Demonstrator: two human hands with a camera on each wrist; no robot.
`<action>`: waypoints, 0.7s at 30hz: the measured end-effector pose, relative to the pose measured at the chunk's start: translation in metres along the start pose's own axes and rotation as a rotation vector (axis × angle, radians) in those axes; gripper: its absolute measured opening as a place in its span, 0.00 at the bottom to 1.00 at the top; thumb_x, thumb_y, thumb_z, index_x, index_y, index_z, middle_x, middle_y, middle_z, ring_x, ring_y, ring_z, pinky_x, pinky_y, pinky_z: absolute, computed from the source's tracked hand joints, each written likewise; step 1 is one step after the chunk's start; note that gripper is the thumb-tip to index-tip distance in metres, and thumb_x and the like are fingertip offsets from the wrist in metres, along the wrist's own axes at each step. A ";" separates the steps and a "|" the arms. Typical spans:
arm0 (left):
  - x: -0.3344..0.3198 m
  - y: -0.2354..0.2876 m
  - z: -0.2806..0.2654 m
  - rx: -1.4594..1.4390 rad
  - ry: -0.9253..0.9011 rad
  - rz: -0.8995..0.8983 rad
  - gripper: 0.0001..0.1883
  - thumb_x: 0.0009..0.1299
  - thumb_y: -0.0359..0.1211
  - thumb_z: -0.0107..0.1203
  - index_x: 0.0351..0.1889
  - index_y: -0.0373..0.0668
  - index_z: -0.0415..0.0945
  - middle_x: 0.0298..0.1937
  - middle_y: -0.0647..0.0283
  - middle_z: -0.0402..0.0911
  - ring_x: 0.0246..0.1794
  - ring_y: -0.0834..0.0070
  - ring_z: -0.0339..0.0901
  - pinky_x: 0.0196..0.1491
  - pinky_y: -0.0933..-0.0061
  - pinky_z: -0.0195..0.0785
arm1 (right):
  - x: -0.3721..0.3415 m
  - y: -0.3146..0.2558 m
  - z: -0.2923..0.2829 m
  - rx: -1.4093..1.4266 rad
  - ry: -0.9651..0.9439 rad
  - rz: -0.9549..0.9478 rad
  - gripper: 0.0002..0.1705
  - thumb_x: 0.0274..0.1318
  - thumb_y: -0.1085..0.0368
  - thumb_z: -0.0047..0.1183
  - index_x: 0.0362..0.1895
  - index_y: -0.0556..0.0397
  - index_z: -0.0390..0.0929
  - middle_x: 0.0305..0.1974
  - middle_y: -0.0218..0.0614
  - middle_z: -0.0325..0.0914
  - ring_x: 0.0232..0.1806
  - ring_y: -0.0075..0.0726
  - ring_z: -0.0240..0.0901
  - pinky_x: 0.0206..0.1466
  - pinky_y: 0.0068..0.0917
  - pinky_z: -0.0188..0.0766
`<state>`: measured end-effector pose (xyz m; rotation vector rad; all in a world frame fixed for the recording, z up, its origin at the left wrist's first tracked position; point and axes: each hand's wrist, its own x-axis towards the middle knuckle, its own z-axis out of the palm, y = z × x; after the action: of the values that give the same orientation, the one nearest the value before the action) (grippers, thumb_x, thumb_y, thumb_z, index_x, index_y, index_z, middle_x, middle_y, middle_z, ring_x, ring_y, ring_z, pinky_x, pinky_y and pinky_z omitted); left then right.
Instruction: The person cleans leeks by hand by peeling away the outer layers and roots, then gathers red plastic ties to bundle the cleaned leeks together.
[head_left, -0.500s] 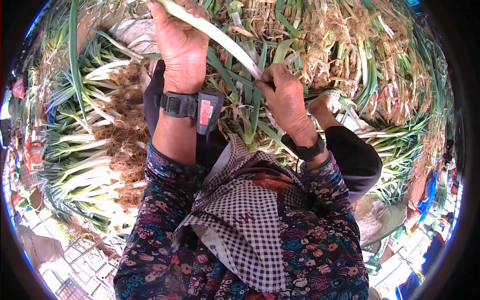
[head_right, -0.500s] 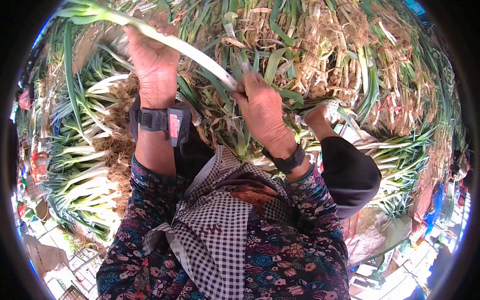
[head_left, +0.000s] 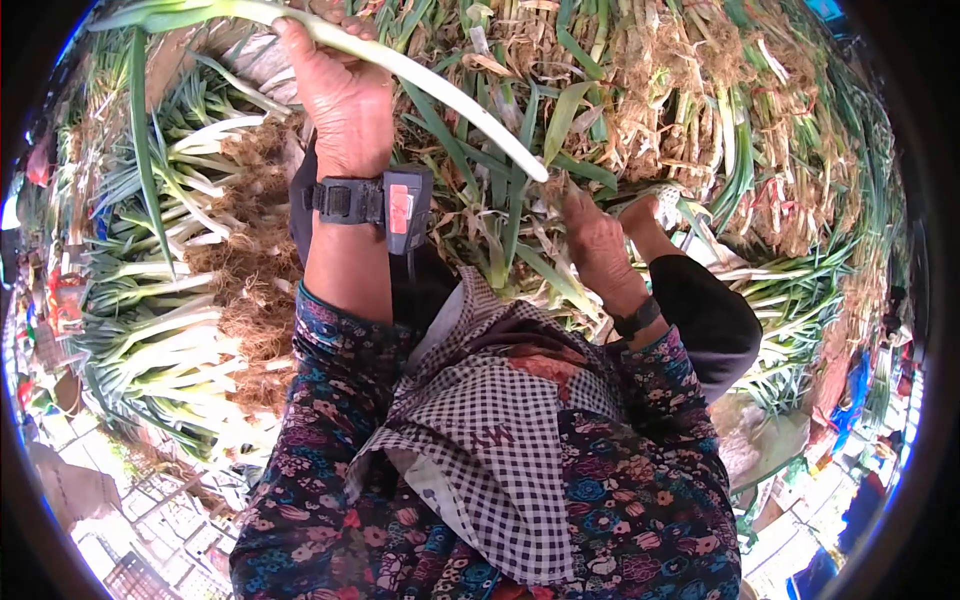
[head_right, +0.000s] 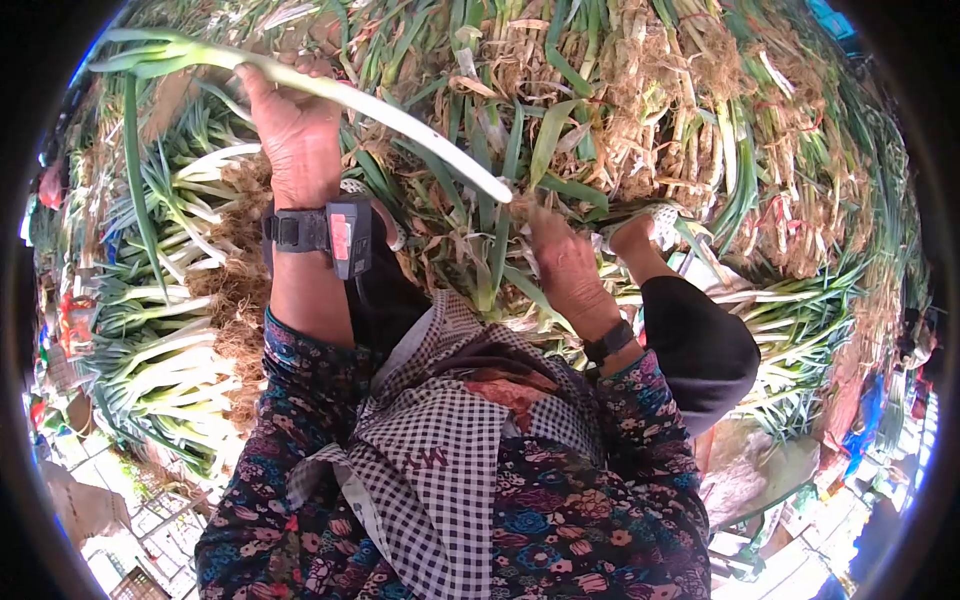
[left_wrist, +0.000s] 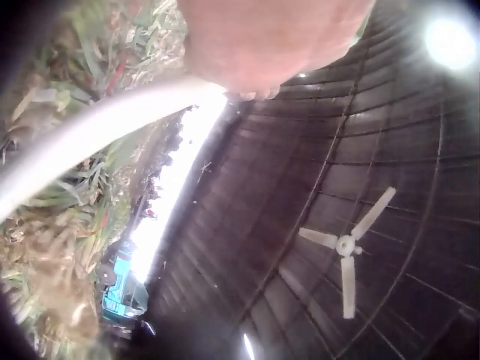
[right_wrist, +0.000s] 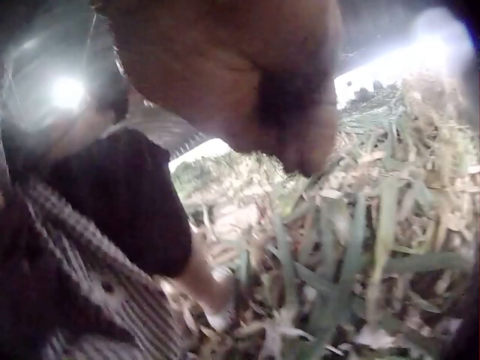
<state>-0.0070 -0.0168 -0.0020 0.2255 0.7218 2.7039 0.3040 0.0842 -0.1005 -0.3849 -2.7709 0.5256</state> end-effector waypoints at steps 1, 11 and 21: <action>0.005 0.001 -0.005 0.014 0.085 -0.028 0.20 0.69 0.53 0.51 0.40 0.46 0.71 0.29 0.65 0.71 0.31 0.72 0.67 0.43 0.65 0.66 | -0.030 0.030 0.018 -0.052 -0.133 0.015 0.10 0.50 0.71 0.50 0.38 0.54 0.67 0.40 0.45 0.71 0.39 0.53 0.73 0.32 0.40 0.71; -0.005 -0.005 0.014 -0.077 -0.055 -0.076 0.18 0.71 0.51 0.48 0.41 0.47 0.71 0.28 0.65 0.72 0.28 0.73 0.67 0.40 0.70 0.66 | 0.053 -0.020 -0.044 0.294 0.197 0.301 0.06 0.57 0.66 0.52 0.35 0.55 0.74 0.28 0.44 0.75 0.31 0.55 0.75 0.32 0.41 0.72; -0.014 -0.023 0.008 -0.119 -0.150 -0.139 0.20 0.71 0.50 0.49 0.42 0.40 0.70 0.31 0.61 0.73 0.30 0.73 0.67 0.35 0.72 0.63 | 0.091 -0.072 -0.026 0.051 0.296 0.080 0.08 0.48 0.66 0.59 0.31 0.51 0.72 0.31 0.37 0.71 0.27 0.45 0.76 0.28 0.37 0.72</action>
<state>0.0147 0.0011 -0.0077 0.3320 0.5125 2.5550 0.2138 0.0560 -0.0277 -0.5186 -2.4612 0.5115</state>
